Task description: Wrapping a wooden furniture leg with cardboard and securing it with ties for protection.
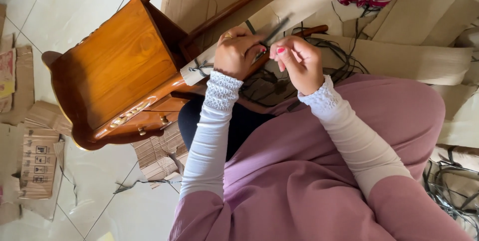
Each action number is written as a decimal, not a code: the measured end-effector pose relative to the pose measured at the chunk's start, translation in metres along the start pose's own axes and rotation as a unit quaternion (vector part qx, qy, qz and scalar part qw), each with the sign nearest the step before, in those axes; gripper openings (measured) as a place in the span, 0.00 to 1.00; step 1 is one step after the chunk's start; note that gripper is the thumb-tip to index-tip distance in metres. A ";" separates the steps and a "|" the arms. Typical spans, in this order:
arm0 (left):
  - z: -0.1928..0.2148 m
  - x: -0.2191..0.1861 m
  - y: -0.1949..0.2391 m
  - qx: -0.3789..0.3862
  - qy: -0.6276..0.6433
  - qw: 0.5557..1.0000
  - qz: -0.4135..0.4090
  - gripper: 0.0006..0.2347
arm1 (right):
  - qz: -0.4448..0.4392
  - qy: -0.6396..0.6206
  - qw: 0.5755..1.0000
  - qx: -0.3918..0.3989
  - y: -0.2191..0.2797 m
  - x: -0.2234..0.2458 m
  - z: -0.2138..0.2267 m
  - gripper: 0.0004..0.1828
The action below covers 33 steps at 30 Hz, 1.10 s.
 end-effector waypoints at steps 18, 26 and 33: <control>0.015 -0.039 -0.015 -0.053 -0.013 0.998 0.007 0.02 | 0.034 0.189 0.979 -0.071 -0.001 -0.024 -0.014 0.04; 0.018 -0.035 -0.012 -0.107 0.016 0.994 0.019 0.04 | -0.015 0.099 0.990 -0.097 -0.005 -0.044 -0.015 0.03; 0.025 -0.049 -0.022 -0.120 -0.003 0.991 0.063 0.05 | 0.032 0.181 0.978 -0.100 -0.005 -0.030 -0.020 0.06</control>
Point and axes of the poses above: each hand's wrist, its own y-axis away from the middle knuckle, its own z-axis out of the back of the hand, x = y × z, the point moved 6 cm from there along -y, towards the middle knuckle, and after that the axes turned 12 degrees about y, right-handed, at the moved point
